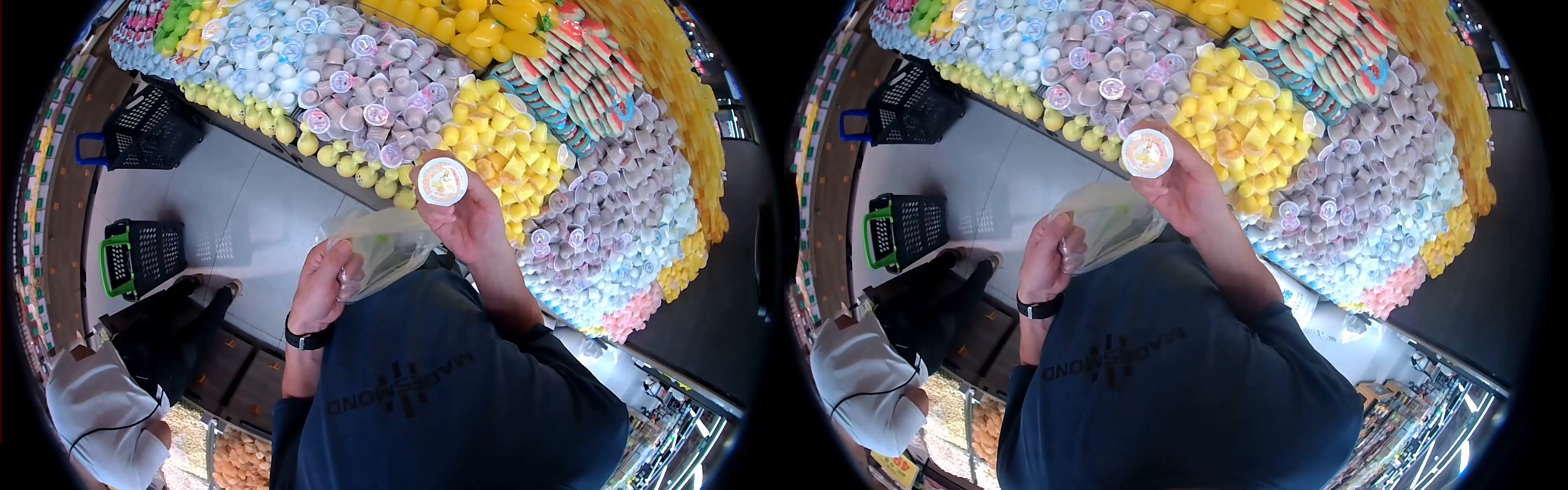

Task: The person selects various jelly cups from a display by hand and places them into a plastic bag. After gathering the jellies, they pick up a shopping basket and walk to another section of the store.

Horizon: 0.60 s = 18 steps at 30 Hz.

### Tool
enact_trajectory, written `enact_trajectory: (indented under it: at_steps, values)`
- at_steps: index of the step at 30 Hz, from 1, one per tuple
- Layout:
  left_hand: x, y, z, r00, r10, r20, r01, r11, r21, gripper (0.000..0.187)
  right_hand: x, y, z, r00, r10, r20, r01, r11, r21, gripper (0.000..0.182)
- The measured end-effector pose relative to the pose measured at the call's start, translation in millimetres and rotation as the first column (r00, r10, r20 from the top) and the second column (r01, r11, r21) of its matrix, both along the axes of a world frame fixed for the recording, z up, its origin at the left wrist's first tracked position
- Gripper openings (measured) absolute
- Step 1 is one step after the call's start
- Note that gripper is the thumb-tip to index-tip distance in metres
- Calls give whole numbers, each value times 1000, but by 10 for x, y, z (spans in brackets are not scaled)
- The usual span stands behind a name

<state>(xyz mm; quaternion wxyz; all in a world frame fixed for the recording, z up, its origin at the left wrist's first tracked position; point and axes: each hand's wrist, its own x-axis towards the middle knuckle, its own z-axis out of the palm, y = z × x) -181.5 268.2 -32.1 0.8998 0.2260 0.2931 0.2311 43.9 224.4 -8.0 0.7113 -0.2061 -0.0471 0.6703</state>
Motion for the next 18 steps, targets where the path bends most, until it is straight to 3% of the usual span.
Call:
enact_trajectory:
  at_steps: [18]
  values:
    - [55, 22, -70, 999, -34, -18, 35, 999, 36, 23, 56, -17, -49, 999, -31, -43, 28, 997, -66, 43]
